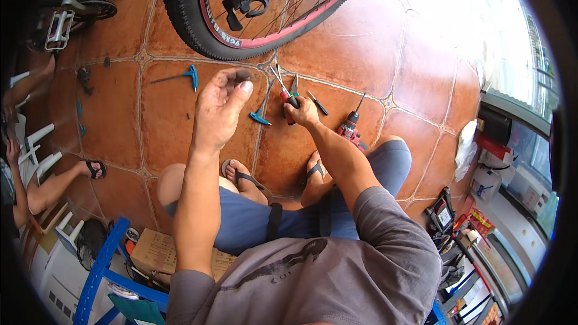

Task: The person sits on the floor and disassembles a bicycle gear shifter using a cordless drill, screwdrivers, and pliers. They remove screws, separate the housing, and manipulate internal components while a child sits nearby.

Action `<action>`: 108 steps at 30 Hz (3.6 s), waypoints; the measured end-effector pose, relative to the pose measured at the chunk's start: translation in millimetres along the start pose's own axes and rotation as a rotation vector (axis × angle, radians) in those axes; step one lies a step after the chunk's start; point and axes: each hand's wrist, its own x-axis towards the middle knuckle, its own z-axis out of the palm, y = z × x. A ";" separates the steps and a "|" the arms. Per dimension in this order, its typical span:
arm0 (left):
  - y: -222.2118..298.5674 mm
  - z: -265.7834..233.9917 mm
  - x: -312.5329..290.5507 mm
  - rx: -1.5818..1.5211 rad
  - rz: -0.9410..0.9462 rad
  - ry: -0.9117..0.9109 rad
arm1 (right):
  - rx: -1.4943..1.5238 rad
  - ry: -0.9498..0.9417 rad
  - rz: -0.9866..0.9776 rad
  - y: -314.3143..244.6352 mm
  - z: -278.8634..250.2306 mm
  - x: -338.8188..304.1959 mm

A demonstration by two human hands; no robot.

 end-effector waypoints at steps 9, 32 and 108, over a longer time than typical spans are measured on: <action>-45.7 -1.4 27.5 -0.077 -0.267 -0.064 | 0.170 0.282 -0.341 -65.5 -9.5 -149.8; 37.7 68.0 104.3 0.674 0.605 0.458 | 0.083 0.145 0.516 -48.4 40.1 -17.2; 57.2 15.0 63.8 0.187 0.736 -0.021 | 0.422 -0.025 -0.616 -184.6 -202.7 -178.2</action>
